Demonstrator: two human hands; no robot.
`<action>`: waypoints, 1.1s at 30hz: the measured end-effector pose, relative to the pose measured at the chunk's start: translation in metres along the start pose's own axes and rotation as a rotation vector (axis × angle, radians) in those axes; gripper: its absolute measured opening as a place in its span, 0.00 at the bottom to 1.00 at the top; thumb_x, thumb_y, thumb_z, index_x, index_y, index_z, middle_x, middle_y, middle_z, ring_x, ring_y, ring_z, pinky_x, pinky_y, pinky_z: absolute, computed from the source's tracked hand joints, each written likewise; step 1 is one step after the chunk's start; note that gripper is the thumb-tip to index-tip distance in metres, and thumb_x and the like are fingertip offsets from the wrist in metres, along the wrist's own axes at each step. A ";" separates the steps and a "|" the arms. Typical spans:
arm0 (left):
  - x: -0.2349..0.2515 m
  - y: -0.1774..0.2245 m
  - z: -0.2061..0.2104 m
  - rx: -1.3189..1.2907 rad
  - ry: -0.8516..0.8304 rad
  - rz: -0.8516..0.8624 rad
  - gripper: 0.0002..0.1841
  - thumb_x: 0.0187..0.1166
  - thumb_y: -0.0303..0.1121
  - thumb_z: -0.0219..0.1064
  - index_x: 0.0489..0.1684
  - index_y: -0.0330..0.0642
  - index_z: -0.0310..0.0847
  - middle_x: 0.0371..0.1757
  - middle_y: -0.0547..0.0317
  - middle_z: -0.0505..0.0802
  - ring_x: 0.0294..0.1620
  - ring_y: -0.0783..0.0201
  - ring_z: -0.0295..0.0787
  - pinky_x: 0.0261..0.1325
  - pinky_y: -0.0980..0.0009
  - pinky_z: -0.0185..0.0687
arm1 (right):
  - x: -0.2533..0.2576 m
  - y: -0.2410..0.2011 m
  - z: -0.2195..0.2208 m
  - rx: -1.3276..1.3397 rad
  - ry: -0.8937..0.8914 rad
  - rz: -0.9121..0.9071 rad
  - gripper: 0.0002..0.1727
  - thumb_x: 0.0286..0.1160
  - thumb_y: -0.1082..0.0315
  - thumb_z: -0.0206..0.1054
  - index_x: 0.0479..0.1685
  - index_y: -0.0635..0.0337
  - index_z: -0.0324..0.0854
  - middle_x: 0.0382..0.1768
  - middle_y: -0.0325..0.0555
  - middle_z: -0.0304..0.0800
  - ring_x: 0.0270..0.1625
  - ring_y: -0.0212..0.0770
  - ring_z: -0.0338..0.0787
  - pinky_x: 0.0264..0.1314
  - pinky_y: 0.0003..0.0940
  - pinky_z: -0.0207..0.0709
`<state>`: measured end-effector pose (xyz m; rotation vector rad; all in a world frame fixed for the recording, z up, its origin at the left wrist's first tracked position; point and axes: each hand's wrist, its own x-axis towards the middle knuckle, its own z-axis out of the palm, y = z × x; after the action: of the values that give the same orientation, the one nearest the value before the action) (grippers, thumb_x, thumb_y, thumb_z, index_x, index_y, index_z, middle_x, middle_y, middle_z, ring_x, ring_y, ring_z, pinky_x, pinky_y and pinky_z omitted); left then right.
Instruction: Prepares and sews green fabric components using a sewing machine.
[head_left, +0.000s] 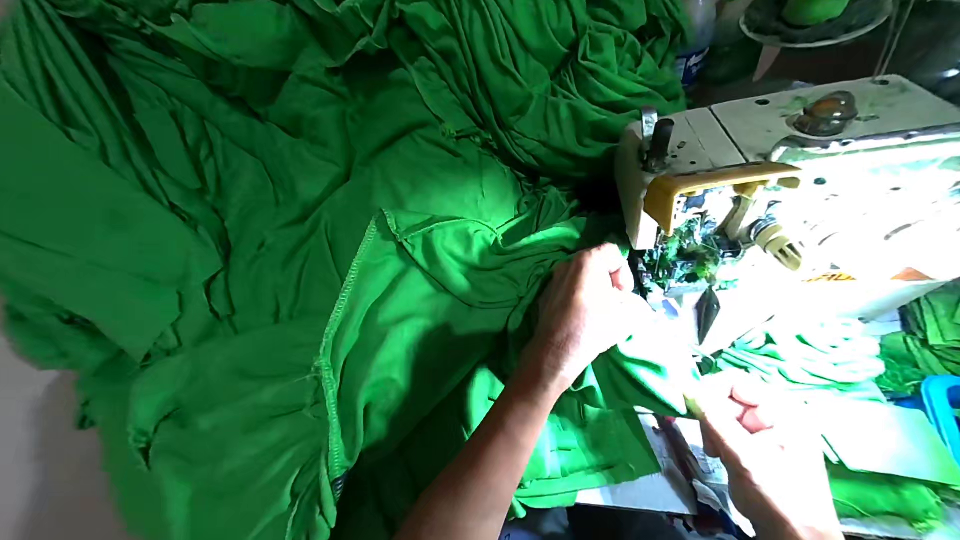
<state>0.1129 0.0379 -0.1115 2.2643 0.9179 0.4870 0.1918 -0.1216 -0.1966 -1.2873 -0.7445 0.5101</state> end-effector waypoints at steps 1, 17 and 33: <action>0.006 -0.001 0.003 -0.005 0.017 -0.003 0.10 0.67 0.27 0.77 0.25 0.41 0.79 0.22 0.56 0.81 0.23 0.59 0.78 0.25 0.60 0.70 | 0.004 -0.001 0.003 -0.001 0.028 0.002 0.12 0.70 0.71 0.66 0.24 0.38 0.77 0.13 0.11 0.76 0.14 0.09 0.70 0.16 0.07 0.62; -0.011 -0.034 -0.009 -0.943 -0.035 -0.011 0.08 0.82 0.26 0.65 0.52 0.49 0.77 0.40 0.65 0.90 0.25 0.79 0.79 0.24 0.83 0.72 | 0.043 -0.010 0.004 -0.465 0.038 -0.019 0.16 0.74 0.70 0.68 0.18 0.55 0.72 0.13 0.27 0.67 0.16 0.18 0.67 0.22 0.16 0.61; -0.042 -0.003 -0.022 0.368 0.145 0.734 0.22 0.80 0.45 0.64 0.15 0.42 0.84 0.20 0.58 0.84 0.28 0.58 0.82 0.45 0.56 0.71 | 0.059 -0.054 -0.011 -0.657 -0.498 -0.431 0.12 0.73 0.74 0.64 0.50 0.66 0.90 0.44 0.54 0.89 0.44 0.43 0.87 0.47 0.39 0.81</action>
<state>0.0709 0.0179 -0.1017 2.9153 0.2064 0.8585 0.2361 -0.0985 -0.1332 -1.5499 -1.6636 0.2296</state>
